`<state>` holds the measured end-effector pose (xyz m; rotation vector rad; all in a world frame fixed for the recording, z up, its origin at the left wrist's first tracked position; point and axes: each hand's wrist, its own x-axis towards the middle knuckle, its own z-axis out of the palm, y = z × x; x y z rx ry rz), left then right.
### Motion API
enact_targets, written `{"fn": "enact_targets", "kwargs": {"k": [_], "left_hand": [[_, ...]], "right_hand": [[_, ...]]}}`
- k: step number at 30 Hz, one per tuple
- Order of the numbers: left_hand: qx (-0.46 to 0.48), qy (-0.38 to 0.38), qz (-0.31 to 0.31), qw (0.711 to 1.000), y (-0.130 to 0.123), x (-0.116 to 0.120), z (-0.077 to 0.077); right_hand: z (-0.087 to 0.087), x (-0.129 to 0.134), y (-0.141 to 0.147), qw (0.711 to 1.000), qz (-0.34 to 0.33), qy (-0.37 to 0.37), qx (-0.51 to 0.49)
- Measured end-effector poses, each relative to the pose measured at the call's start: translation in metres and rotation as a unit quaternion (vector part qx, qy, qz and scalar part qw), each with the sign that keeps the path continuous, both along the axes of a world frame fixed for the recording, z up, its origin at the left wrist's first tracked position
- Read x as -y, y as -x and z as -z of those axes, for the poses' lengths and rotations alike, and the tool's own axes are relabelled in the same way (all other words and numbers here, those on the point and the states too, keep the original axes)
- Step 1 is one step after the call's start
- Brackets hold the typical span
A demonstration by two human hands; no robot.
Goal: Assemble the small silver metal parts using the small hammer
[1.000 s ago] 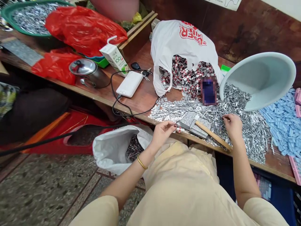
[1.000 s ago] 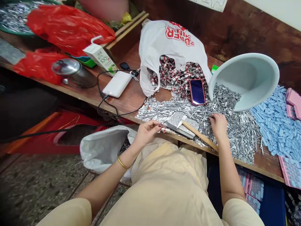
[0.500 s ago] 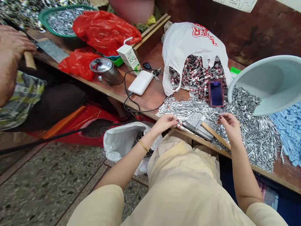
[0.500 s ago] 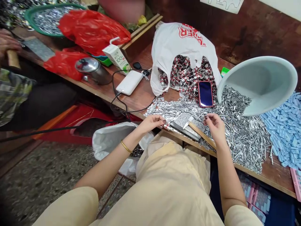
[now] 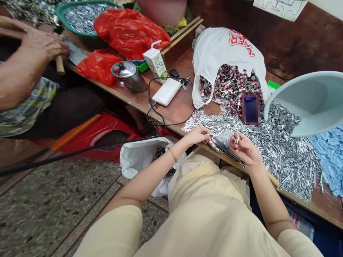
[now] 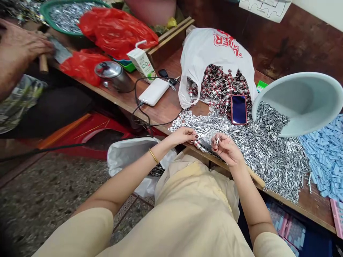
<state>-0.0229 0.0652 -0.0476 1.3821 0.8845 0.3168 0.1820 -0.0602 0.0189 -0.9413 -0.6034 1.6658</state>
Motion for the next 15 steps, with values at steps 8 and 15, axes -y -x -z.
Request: {"fn": "enact_targets", "kwargs": {"k": [8, 15], "left_hand": [[-0.012, -0.015, 0.004, 1.0, -0.002, -0.002, 0.004], [0.011, 0.02, -0.005, 1.0, -0.003, -0.001, 0.002]], "right_hand": [[0.007, -0.014, 0.001, 0.963, -0.018, -0.052, 0.265], [0.026, -0.045, 0.028, 0.725, -0.1, -0.199, 0.652]]}}
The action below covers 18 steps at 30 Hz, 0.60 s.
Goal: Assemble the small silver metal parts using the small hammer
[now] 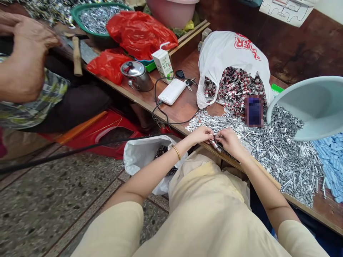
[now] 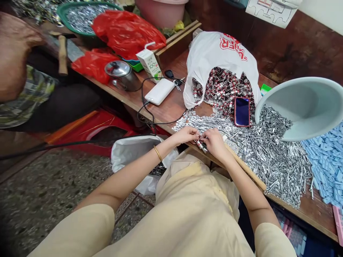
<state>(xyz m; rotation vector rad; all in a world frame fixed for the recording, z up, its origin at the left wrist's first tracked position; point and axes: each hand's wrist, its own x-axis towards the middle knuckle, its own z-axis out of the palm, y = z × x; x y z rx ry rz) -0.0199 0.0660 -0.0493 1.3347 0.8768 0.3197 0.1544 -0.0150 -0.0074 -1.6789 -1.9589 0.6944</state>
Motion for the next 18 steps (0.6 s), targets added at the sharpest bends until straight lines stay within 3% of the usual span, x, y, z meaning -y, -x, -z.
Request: {"fn": "enact_targets", "kwargs": {"k": [10, 18], "left_hand": [[0.003, 0.037, -0.025, 0.999, -0.003, 0.004, -0.006], [-0.011, 0.032, -0.021, 0.999, -0.004, 0.005, -0.009]], "right_hand": [[0.022, 0.009, 0.009, 0.994, 0.064, -0.067, 0.062], [0.023, 0.007, 0.009, 0.992, 0.079, -0.057, 0.085]]}}
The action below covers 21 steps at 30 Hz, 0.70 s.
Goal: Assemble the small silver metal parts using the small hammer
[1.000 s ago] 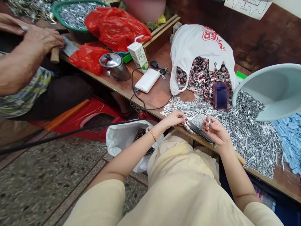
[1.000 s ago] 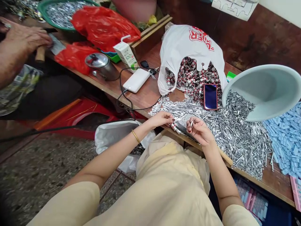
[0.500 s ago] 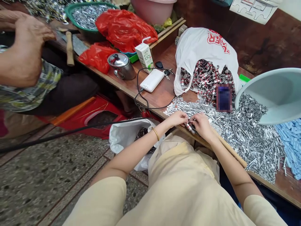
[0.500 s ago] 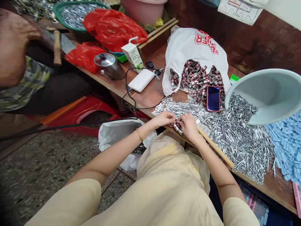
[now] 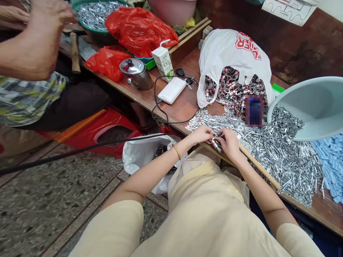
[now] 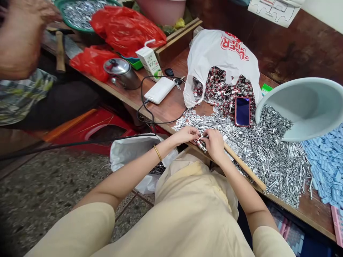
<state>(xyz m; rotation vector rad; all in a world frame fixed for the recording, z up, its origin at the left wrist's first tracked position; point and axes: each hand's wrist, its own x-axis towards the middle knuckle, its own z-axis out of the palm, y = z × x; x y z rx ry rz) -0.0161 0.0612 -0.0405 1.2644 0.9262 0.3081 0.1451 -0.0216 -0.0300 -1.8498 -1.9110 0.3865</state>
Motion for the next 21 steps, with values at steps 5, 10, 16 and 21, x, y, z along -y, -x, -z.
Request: {"fn": "enact_targets", "kwargs": {"k": [5, 10, 16, 21], "left_hand": [[0.006, -0.016, 0.026, 1.0, 0.002, -0.001, -0.004], [0.014, -0.05, 0.053, 0.997, 0.004, -0.002, 0.002], [-0.066, -0.195, 0.048, 0.977, 0.005, -0.002, 0.01], [-0.085, -0.228, 0.047, 0.969, 0.005, 0.001, 0.006]], "right_hand": [[-0.008, -0.008, 0.0, 0.998, -0.02, 0.047, 0.033], [-0.02, -0.01, 0.001, 0.995, -0.036, 0.044, 0.084], [-0.042, 0.05, -0.051, 0.975, 0.05, 0.022, 0.215], [-0.041, 0.101, -0.087, 0.964, 0.058, 0.137, 0.221]]}}
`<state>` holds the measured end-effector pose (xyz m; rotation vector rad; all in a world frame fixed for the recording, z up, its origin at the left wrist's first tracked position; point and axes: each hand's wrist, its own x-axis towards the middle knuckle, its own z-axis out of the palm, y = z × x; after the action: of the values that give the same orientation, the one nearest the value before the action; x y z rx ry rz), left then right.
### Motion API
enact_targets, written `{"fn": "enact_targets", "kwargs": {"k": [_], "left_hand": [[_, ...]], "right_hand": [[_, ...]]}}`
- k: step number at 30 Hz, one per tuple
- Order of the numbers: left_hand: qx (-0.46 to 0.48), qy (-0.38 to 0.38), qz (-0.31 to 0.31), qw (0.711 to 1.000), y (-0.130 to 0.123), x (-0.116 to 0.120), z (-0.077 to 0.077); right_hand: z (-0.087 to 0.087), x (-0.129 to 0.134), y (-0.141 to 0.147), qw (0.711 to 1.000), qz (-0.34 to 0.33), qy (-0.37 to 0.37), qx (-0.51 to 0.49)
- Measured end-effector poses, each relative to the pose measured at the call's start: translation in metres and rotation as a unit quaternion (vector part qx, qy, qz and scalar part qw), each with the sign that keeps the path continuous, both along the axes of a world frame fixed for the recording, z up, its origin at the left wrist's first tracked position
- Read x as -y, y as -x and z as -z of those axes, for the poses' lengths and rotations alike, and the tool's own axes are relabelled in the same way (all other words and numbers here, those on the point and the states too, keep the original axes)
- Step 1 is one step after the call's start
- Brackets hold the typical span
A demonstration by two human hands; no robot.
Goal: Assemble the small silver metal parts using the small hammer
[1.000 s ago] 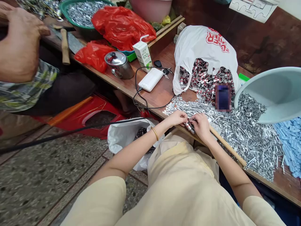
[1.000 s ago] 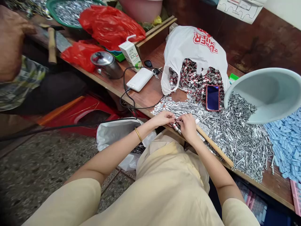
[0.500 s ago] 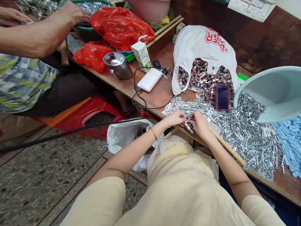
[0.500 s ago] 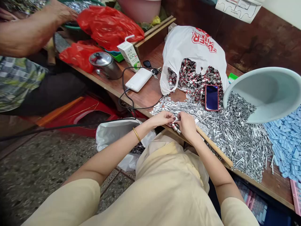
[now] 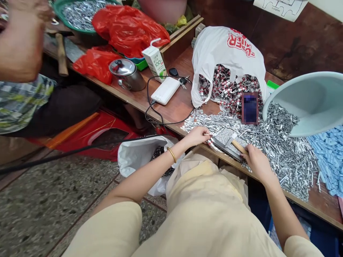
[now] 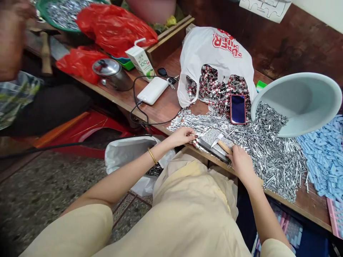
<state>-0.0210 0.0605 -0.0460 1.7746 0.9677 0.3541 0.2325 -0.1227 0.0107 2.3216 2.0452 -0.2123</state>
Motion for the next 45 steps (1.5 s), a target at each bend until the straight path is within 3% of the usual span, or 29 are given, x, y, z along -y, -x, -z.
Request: {"fn": "enact_targets", "kwargs": {"k": [4, 7, 13, 20, 33, 38, 45], "left_hand": [[-0.018, -0.015, 0.003, 1.0, -0.001, 0.001, -0.005], [-0.029, -0.017, -0.002, 0.999, -0.001, 0.003, -0.008], [-0.026, -0.018, -0.004, 0.999, 0.0, 0.004, -0.01], [-0.015, -0.02, 0.003, 1.0, 0.001, 0.004, -0.011], [0.021, 0.006, -0.002, 1.0, 0.003, 0.002, -0.002], [0.04, 0.035, 0.01, 0.999, 0.01, 0.002, -0.001], [0.015, -0.036, 0.01, 0.999, 0.002, 0.004, -0.005]], "right_hand": [[-0.009, 0.001, 0.011, 0.991, -0.026, -0.075, -0.106], [-0.02, -0.008, 0.033, 0.985, -0.068, -0.062, -0.145], [-0.024, -0.022, 0.061, 0.992, -0.125, -0.006, 0.002], [-0.029, -0.022, 0.057, 0.991, -0.129, -0.035, 0.02], [-0.025, -0.02, 0.067, 0.988, -0.149, -0.001, 0.038], [-0.024, -0.017, 0.06, 0.992, -0.124, -0.006, 0.036], [-0.033, -0.012, 0.049, 0.992, -0.108, -0.052, 0.027]]}}
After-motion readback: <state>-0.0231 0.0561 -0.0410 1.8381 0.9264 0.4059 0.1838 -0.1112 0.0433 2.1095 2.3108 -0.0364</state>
